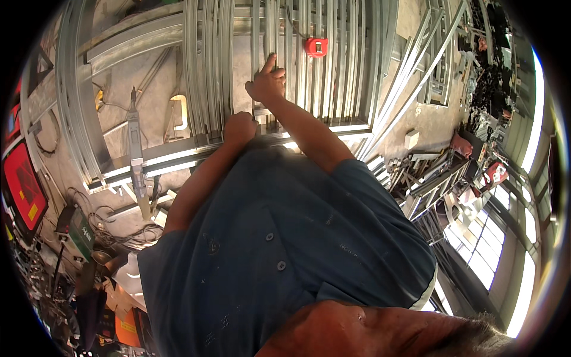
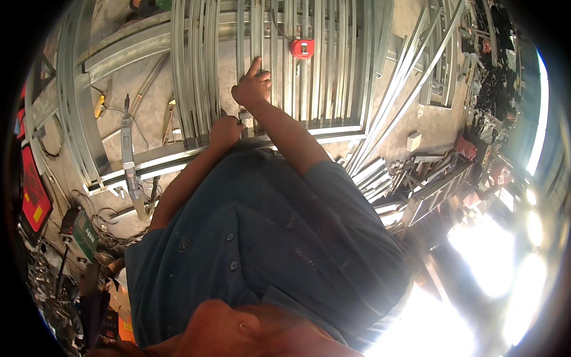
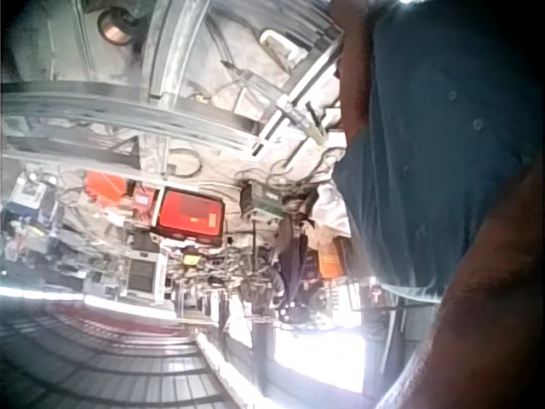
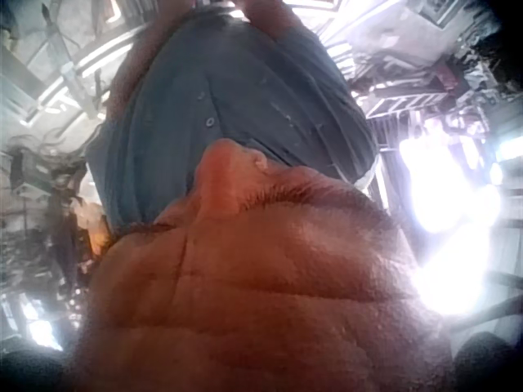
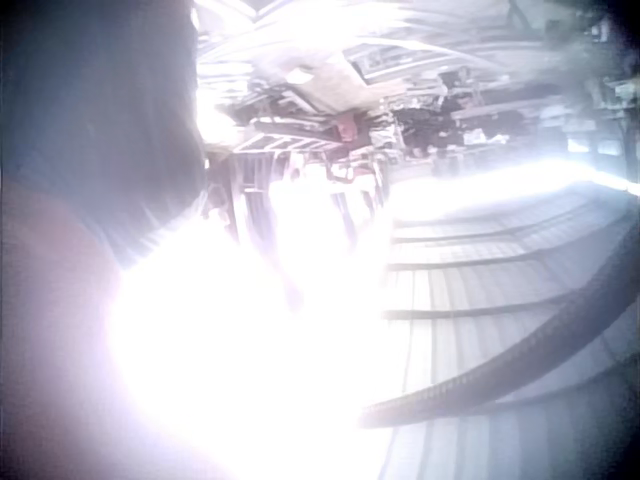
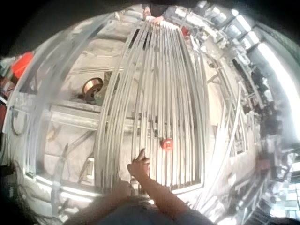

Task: The person assembles a metal frame by placing metal bars into a grid and securing them with a handheld rivet gun. The person repeatedly positions bars, aligns them, and fastens them to the frame structure.

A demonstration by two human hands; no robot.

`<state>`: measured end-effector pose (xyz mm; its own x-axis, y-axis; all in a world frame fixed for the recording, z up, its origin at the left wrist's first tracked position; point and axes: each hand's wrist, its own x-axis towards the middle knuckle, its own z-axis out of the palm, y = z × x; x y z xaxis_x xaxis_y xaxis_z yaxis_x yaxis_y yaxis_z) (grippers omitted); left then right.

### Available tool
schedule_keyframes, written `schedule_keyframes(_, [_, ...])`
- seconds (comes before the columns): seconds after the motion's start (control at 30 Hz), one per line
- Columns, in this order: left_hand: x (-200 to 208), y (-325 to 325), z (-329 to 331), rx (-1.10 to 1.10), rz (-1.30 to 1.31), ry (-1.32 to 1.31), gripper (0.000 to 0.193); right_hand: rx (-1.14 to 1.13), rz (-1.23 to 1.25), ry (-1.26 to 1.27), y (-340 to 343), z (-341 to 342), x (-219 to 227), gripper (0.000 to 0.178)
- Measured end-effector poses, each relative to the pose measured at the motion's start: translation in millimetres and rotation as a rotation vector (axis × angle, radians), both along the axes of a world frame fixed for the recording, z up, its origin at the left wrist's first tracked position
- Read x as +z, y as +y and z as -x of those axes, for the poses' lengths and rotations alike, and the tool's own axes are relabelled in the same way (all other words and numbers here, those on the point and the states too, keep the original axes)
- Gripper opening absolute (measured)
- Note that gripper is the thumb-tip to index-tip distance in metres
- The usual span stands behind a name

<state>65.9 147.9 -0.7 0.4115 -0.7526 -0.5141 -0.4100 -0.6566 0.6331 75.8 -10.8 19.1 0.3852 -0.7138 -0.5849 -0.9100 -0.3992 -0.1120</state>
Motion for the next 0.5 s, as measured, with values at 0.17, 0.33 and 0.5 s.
schedule_keyframes(0.17, [1, -1, 4, 0.022, 0.002, -0.027, 0.033, -0.04, 0.162, 0.094, 10, -6, -21, 0.119])
schedule_keyframes(0.33, [-15, -15, -2, 0.011, -0.055, -0.057, 0.031, -0.043, 0.293, 0.115, 16, -17, -29, 0.114])
schedule_keyframes(0.5, [-8, -10, -6, -0.082, -0.071, -0.008, 0.03, 0.027, 0.131, 0.018, 8, -2, -13, 0.116])
